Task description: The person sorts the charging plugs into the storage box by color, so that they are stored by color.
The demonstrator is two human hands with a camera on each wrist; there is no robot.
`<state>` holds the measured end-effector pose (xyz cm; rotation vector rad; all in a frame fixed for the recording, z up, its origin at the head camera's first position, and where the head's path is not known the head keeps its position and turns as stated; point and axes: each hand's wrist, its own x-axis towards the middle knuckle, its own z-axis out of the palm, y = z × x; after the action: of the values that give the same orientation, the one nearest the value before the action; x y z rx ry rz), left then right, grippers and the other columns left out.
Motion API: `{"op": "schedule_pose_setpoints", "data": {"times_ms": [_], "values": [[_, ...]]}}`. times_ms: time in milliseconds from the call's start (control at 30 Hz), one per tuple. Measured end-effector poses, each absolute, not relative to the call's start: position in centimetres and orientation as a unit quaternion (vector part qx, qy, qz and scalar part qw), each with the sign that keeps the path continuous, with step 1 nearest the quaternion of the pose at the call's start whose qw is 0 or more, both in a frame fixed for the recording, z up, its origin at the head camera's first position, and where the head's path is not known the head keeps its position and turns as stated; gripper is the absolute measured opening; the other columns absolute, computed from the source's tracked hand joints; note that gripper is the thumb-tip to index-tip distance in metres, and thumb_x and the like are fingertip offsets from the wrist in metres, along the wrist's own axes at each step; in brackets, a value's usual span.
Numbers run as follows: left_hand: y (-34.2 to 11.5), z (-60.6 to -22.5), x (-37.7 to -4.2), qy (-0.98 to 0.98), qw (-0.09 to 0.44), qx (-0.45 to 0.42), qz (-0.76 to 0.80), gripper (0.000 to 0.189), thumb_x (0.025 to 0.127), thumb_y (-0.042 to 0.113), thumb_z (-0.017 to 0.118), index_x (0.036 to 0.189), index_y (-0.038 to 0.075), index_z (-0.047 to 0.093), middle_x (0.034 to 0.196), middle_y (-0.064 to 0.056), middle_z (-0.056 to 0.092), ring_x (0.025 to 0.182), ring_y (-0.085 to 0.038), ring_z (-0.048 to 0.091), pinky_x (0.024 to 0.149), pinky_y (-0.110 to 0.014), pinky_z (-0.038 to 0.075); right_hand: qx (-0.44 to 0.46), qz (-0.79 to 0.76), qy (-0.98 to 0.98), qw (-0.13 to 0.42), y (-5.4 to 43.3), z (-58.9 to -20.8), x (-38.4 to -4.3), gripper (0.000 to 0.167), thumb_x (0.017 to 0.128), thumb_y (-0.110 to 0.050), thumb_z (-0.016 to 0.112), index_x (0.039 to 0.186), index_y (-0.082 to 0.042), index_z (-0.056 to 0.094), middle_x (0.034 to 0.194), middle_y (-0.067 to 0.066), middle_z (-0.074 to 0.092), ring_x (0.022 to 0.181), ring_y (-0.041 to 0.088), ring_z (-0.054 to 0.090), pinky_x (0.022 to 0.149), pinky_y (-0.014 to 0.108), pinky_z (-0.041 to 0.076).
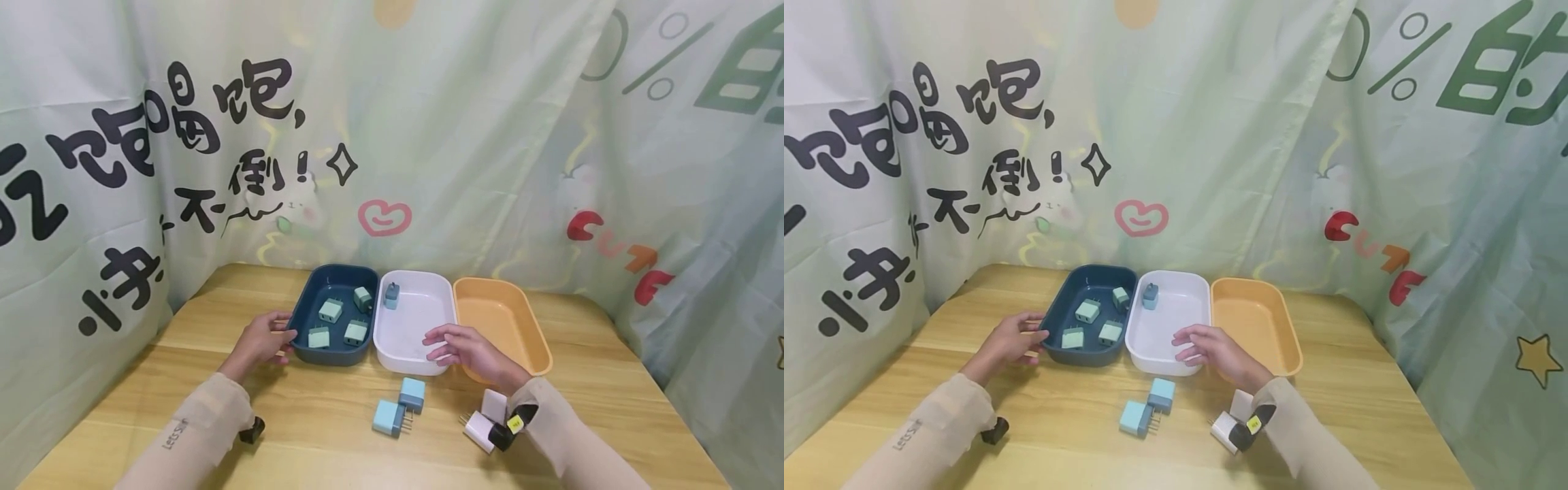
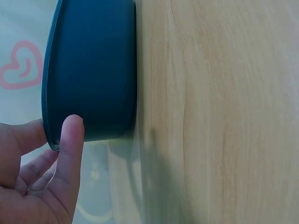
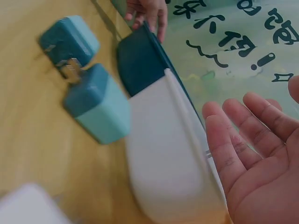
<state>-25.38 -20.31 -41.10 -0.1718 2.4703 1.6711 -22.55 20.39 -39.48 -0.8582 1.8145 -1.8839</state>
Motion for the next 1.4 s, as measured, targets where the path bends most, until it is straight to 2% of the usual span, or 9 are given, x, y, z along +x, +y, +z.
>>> {"op": "schedule_pose_setpoints", "data": {"times_ms": [133, 300, 433, 533, 633, 700, 1033, 1200, 1400], "values": [[-20.3, -41.1, -25.4, 0.825, 0.076, -0.058, 0.556, 0.048, 0.096, 0.003, 0.058, 0.142, 0.003, 0.042, 0.132, -0.027, 0.049, 0.077, -0.027, 0.065, 0.058, -0.035, 0.058, -0.318, -0.664, 0.644, 0.206, 21.1, -40.2, -21.6, 0.040, 0.106, -0.013, 0.035, 0.124, 0.022, 0.041, 0.119, 0.004, 0.063, 0.102, 0.018, 0.065, 0.089, 0.032, 0.052], [-20.1, -41.0, -25.3, 0.826, 0.076, -0.057, 0.556, 0.049, 0.096, 0.003, 0.058, 0.142, 0.002, 0.042, 0.132, -0.028, 0.049, 0.078, -0.027, 0.065, 0.058, -0.035, 0.058, -0.312, -0.642, 0.665, 0.221, 21.5, -40.9, -20.5, 0.045, 0.106, -0.015, 0.036, 0.126, 0.026, 0.034, 0.123, 0.017, 0.058, 0.104, 0.018, 0.062, 0.094, 0.037, 0.050], [-20.0, -41.0, -25.3, 0.826, 0.077, -0.061, 0.554, 0.048, 0.096, 0.003, 0.058, 0.142, 0.002, 0.043, 0.132, -0.027, 0.049, 0.077, -0.026, 0.064, 0.058, -0.035, 0.058, -0.303, -0.625, 0.679, 0.238, 21.5, -41.3, -19.9, 0.047, 0.106, -0.018, 0.037, 0.129, 0.024, 0.036, 0.128, 0.031, 0.050, 0.110, 0.027, 0.059, 0.096, 0.045, 0.048], [-20.0, -41.0, -25.3, 0.828, 0.076, -0.063, 0.552, 0.048, 0.096, 0.003, 0.058, 0.142, 0.002, 0.043, 0.132, -0.027, 0.049, 0.076, -0.025, 0.064, 0.057, -0.035, 0.058, -0.284, -0.611, 0.699, 0.239, 21.3, -41.6, -19.4, 0.048, 0.106, -0.021, 0.038, 0.131, 0.020, 0.039, 0.131, 0.037, 0.045, 0.114, 0.038, 0.055, 0.097, 0.050, 0.046], [-19.9, -41.0, -25.4, 0.827, 0.075, -0.062, 0.554, 0.048, 0.096, 0.002, 0.058, 0.141, 0.002, 0.043, 0.132, -0.027, 0.050, 0.076, -0.025, 0.065, 0.057, -0.035, 0.058, -0.264, -0.589, 0.729, 0.228, 21.0, -41.9, -19.1, 0.046, 0.105, -0.021, 0.040, 0.132, 0.016, 0.043, 0.132, 0.035, 0.046, 0.114, 0.045, 0.052, 0.095, 0.049, 0.048], [-20.0, -41.0, -25.4, 0.825, 0.076, -0.061, 0.556, 0.048, 0.096, 0.002, 0.058, 0.141, 0.002, 0.043, 0.132, -0.027, 0.050, 0.076, -0.026, 0.065, 0.057, -0.036, 0.058, -0.254, -0.573, 0.748, 0.220, 20.8, -42.1, -18.9, 0.043, 0.104, -0.019, 0.042, 0.132, 0.014, 0.046, 0.131, 0.032, 0.048, 0.112, 0.046, 0.053, 0.093, 0.047, 0.050], [-20.3, -41.1, -25.2, 0.828, 0.076, -0.049, 0.553, 0.049, 0.095, 0.002, 0.058, 0.142, 0.000, 0.042, 0.131, -0.028, 0.050, 0.076, -0.023, 0.065, 0.057, -0.036, 0.058, -0.249, -0.537, 0.779, 0.206, 19.5, -43.6, -18.8, 0.039, 0.098, -0.007, 0.051, 0.133, 0.010, 0.047, 0.127, 0.025, 0.053, 0.100, 0.031, 0.060, 0.080, 0.033, 0.055], [-20.3, -41.1, -25.3, 0.829, 0.074, -0.051, 0.551, 0.050, 0.095, 0.002, 0.059, 0.142, 0.001, 0.042, 0.131, -0.028, 0.050, 0.076, -0.024, 0.065, 0.057, -0.036, 0.058, -0.271, -0.492, 0.809, 0.172, 18.9, -44.2, -19.2, 0.040, 0.093, -0.009, 0.062, 0.130, 0.004, 0.052, 0.114, 0.014, 0.060, 0.093, 0.021, 0.059, 0.077, 0.028, 0.052], [-20.3, -41.1, -25.4, 0.827, 0.072, -0.054, 0.554, 0.049, 0.095, 0.002, 0.059, 0.142, 0.002, 0.042, 0.131, -0.028, 0.049, 0.077, -0.025, 0.065, 0.057, -0.036, 0.058, -0.295, -0.429, 0.845, 0.121, 18.2, -44.8, -19.5, 0.048, 0.083, -0.015, 0.078, 0.125, -0.004, 0.058, 0.095, -0.002, 0.062, 0.080, 0.012, 0.058, 0.072, 0.026, 0.051]]}}
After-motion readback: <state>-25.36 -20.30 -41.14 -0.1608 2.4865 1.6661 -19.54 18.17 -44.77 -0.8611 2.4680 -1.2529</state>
